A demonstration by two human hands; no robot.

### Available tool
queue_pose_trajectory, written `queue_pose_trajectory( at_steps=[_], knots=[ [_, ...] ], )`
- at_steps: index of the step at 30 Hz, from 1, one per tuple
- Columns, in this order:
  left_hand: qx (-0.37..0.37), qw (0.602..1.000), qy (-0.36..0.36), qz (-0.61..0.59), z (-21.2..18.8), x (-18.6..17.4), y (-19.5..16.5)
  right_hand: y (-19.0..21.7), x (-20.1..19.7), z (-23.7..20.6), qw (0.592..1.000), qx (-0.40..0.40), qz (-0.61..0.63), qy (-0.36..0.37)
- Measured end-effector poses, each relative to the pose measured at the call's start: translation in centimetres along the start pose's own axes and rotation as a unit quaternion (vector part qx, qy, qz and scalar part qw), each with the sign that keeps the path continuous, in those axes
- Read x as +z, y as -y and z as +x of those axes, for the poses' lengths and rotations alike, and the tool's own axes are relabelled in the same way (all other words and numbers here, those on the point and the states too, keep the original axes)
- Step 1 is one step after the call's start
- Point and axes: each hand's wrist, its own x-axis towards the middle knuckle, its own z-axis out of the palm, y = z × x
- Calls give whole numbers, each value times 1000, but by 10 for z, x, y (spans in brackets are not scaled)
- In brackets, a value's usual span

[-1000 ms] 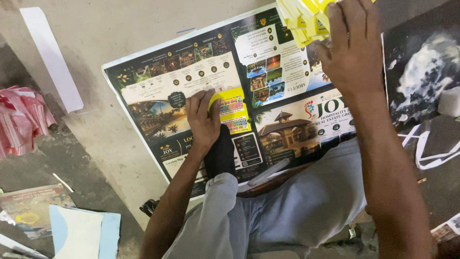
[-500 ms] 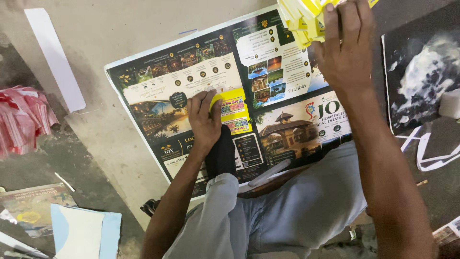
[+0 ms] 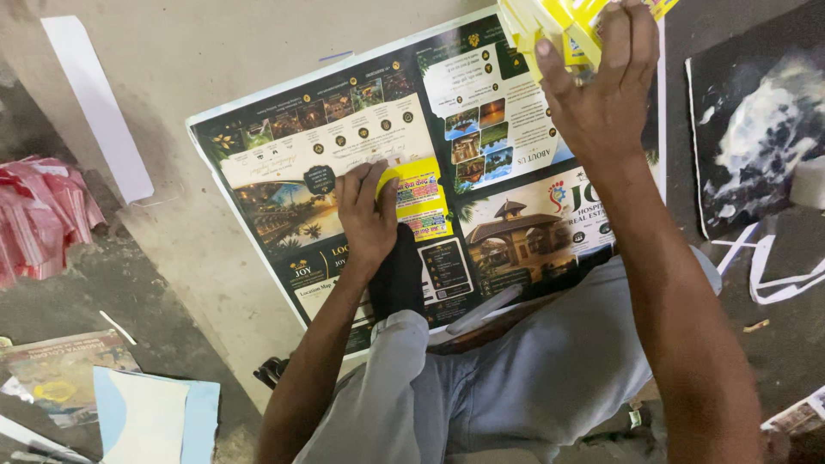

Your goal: The person sits on the floor and repeatedly folds yellow printed pamphlets by hand. They align the edges, crease the folds, and stack the finished items into a growing pile on the floor.

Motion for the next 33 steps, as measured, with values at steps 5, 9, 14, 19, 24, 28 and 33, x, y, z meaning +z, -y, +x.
queue_pose_trajectory(
  at_steps=[5,9,14,19,24,28,33],
  knots=[
    [1,1000,-4,-10,-1,1,1,-1,9,-8,998,-14,-55,-4],
    [-3,1000,-4,-2,-2,2,2,2,14,-10,998,-10,-62,2],
    [-4,1000,-7,-14,3,1,0,5,1,-18,998,29,-18,55],
    [-73,996,22,-50,16,-7,-6,54,-31,-33,992,120,35,23],
    [-120,982,113,-90,25,-18,0,139,-57,-44,865,304,374,141],
    [-159,951,141,-225,16,-20,7,171,-52,-39,757,335,531,181],
    [-200,921,120,-312,-1,-12,15,187,-41,-31,753,380,499,199]
  ],
)
